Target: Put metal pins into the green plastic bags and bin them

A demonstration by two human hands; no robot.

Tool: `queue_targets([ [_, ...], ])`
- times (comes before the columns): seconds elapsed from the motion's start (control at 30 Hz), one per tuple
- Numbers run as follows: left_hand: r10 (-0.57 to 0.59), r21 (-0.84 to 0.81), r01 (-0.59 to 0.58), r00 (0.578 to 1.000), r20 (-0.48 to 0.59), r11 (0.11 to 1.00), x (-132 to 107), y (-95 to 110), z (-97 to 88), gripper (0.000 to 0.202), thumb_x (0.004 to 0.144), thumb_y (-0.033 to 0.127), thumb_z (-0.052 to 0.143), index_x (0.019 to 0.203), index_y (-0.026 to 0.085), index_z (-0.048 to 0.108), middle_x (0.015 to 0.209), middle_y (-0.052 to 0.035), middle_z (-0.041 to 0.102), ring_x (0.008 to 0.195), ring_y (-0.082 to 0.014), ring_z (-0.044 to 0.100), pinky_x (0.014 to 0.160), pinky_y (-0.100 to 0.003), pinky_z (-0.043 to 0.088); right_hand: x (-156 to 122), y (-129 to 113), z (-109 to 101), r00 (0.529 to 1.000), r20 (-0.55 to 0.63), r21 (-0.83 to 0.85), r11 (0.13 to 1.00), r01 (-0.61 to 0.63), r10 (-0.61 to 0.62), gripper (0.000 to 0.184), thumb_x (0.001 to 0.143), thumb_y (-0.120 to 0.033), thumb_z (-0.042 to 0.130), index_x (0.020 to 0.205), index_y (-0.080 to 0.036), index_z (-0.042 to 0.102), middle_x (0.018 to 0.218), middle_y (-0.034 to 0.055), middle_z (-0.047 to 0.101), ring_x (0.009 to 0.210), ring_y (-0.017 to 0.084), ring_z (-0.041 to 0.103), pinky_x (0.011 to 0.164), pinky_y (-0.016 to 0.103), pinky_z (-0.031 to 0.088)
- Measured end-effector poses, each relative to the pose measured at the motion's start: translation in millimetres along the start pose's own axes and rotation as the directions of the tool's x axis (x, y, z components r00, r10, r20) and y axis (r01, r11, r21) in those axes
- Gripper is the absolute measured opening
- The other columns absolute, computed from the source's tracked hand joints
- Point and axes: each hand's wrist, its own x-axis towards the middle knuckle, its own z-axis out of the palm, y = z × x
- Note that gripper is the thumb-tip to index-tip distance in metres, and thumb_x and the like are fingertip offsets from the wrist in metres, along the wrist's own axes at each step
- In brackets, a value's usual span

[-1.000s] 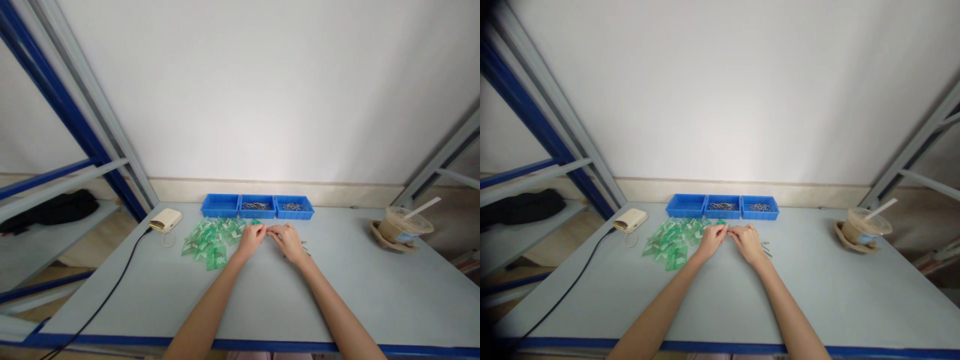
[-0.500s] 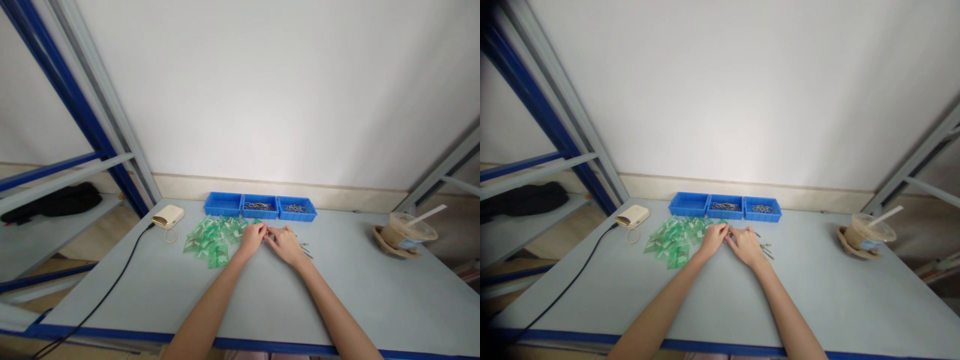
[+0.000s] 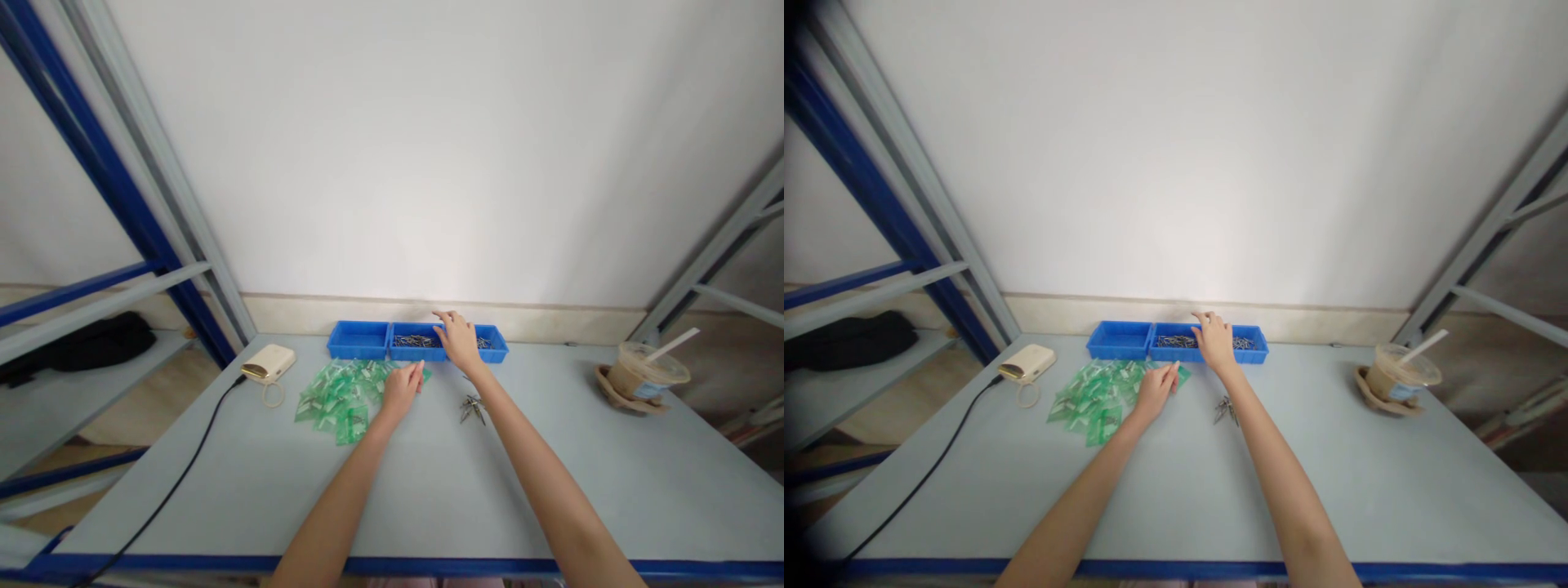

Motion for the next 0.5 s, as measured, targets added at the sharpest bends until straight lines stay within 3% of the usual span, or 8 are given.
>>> queue_targets([
  [0.07,0.025,0.033,-0.026,1.0,0.014,0.999,1,-1,1.0,0.051,0.091,0.042,0.026,0.057,0.016,0.053,0.048,0.0015,0.052,0.05,-0.0105,0.05,0.056,-0.021,0.033,-22,13,-8,0.998,-0.013,-0.008,0.998,-0.055,0.055,0.028,0.091,-0.03,0.035,0.103,-0.021,0.058,0.098,0.008,0.06,0.093,0.02,0.052,0.079,0.032,0.032],
  [0.17,0.052,0.088,-0.056,0.998,0.045,0.995,2,-1,4.9,0.049,0.092,0.039,0.027,0.059,0.016,0.054,0.051,0.001,0.054,0.05,-0.0102,0.05,0.056,-0.021,0.033,-63,35,-12,0.986,0.095,-0.089,0.988,-0.13,0.138,0.019,0.083,-0.036,0.052,0.088,-0.022,0.063,0.091,0.0065,0.061,0.088,0.022,0.054,0.076,0.033,0.032],
  [0.3,0.102,0.229,-0.13,0.986,0.132,0.965,1,1,8.5,0.044,0.092,0.036,0.03,0.062,0.016,0.055,0.057,-0.0004,0.056,0.054,-0.0116,0.052,0.058,-0.022,0.035,-90,52,0,0.941,0.224,-0.183,0.959,-0.216,0.254,0.007,0.074,-0.024,0.061,0.078,-0.02,0.066,0.09,0.0091,0.062,0.09,0.025,0.055,0.074,0.033,0.034],
  [0.43,0.228,0.287,-0.258,0.965,0.134,0.923,-1,1,6.7,0.021,0.089,0.032,0.04,0.096,0.018,0.055,0.088,-0.0027,0.061,0.079,-0.0145,0.057,0.068,-0.024,0.041,-81,47,14,0.938,0.246,0.01,0.967,-0.254,0.243,0.011,0.078,-0.022,0.055,0.078,-0.018,0.065,0.083,0.0065,0.066,0.082,0.021,0.058,0.074,0.032,0.036],
  [0.5,0.306,0.323,-0.328,0.945,0.118,0.888,-2,1,5.6,0.025,0.087,0.028,0.046,0.111,0.02,0.048,0.105,-0.0043,0.056,0.096,-0.016,0.054,0.078,-0.026,0.042,-73,40,20,0.949,0.272,0.197,0.956,-0.218,0.16,0.014,0.079,-0.025,0.052,0.08,-0.019,0.065,0.081,0.0038,0.067,0.078,0.018,0.059,0.072,0.029,0.038],
])
